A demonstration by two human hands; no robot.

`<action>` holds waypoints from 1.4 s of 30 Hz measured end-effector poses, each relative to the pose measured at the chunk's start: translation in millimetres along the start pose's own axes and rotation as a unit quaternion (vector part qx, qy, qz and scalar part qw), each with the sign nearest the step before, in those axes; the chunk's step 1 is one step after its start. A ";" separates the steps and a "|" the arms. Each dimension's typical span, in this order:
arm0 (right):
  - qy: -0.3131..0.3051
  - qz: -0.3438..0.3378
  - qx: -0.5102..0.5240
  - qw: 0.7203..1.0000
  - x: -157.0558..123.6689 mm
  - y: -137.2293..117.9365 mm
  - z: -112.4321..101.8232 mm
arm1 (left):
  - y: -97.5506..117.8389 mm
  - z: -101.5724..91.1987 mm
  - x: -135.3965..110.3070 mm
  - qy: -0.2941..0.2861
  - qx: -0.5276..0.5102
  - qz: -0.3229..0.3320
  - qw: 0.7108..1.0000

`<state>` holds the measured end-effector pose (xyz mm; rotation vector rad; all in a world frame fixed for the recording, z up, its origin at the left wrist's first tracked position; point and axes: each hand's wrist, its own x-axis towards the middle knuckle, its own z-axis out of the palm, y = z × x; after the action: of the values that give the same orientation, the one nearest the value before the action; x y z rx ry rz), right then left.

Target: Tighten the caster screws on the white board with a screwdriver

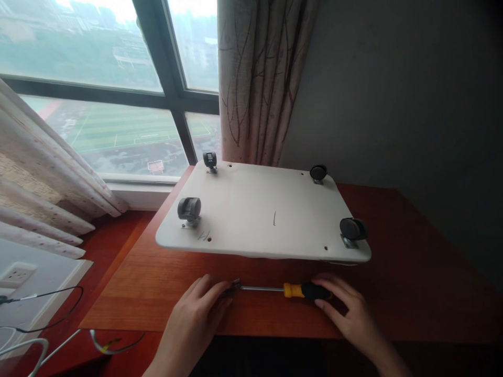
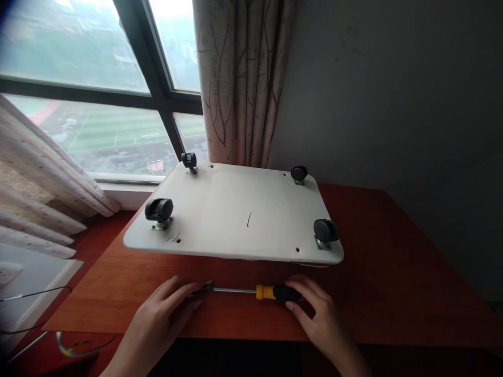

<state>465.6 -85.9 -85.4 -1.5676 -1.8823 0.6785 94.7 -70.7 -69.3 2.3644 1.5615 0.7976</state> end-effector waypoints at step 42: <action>0.115 0.125 0.338 0.926 -9.0 -14.7 12.8 | 3.4 12.4 22.7 -0.011 0.018 0.028 0.999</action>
<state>447.6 -97.5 -84.9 -1.3492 -1.1060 1.0640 110.7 -50.2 -70.8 2.4425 1.5201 0.7573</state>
